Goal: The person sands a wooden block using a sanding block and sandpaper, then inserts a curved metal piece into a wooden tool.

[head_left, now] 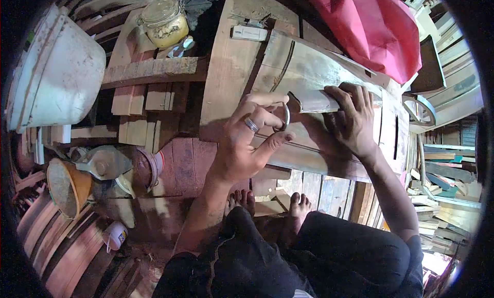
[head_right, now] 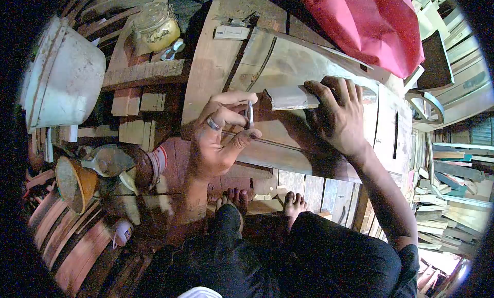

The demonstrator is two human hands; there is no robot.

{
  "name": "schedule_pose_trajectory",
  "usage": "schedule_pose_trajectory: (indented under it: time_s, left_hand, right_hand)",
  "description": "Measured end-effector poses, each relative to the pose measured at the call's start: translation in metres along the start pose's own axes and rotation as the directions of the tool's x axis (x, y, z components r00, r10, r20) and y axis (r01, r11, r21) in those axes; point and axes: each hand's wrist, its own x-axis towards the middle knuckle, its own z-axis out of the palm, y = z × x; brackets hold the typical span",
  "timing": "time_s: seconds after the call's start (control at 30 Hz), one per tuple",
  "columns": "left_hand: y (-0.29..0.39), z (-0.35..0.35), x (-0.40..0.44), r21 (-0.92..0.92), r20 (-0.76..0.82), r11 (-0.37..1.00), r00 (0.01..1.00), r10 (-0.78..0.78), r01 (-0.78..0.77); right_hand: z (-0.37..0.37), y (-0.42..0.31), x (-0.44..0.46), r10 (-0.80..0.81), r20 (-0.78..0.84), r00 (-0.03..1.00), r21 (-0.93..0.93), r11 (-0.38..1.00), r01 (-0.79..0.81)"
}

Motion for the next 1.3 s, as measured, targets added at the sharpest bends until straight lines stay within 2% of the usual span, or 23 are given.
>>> schedule_pose_trajectory:
  time_s: [0.3,0.4,0.6,0.7,0.77,0.9,0.97,1.1,1.17,1.3]
  left_hand:
    - [0.0004,0.0005,0.0026,0.053,0.015,0.996,0.998,0.069,-0.07]
    - [-0.0013,0.0029,0.0022,-0.027,-0.01,0.999,0.999,0.044,-0.044]
    - [-0.0036,0.001,0.0012,-0.022,0.01,0.999,0.999,0.049,-0.049]
    - [-0.0034,-0.0008,0.0005,-0.011,0.07,0.996,0.994,0.086,-0.086]
    - [-0.0042,-0.0001,-0.0022,-0.074,0.073,0.997,0.997,0.0,0.005]
    - [-0.0026,0.004,-0.0015,-0.079,-0.016,0.997,1.0,0.008,-0.009]
    - [0.0017,0.0028,-0.0025,-0.139,-0.008,0.984,0.993,-0.118,0.115]
    - [-0.0035,0.0028,-0.0031,-0.131,-0.013,0.989,0.998,-0.066,0.063]
    - [-0.0047,0.0038,-0.0041,-0.26,0.0,0.963,0.998,-0.068,0.066]
    - [-0.0019,0.0027,-0.0015,-0.27,0.026,0.959,0.997,-0.077,0.081]
  right_hand:
    - [-0.0002,0.0002,-0.001,-0.004,0.006,1.0,-0.011,1.0,0.004]
    - [-0.0019,-0.0015,-0.0008,-0.009,0.005,1.0,-0.011,1.0,0.009]
    - [-0.0024,0.0012,-0.0026,-0.021,-0.004,1.0,0.024,0.999,0.021]
    - [-0.0021,0.0021,-0.0034,-0.019,-0.005,1.0,0.025,0.999,0.02]
    - [-0.0015,0.0018,-0.0029,-0.021,-0.004,1.0,0.026,0.999,0.021]
    - [-0.002,0.0006,-0.0013,-0.017,-0.007,1.0,0.021,1.0,0.017]
    - [-0.0017,0.0007,-0.0015,-0.021,-0.013,1.0,0.018,1.0,0.021]
    - [-0.0014,0.0004,-0.0016,-0.016,-0.016,1.0,0.013,1.0,0.016]
    - [-0.0014,0.0007,-0.0014,-0.012,-0.014,1.0,0.016,1.0,0.012]
    - [0.0003,0.0026,-0.002,-0.027,-0.017,0.999,0.004,1.0,0.027]
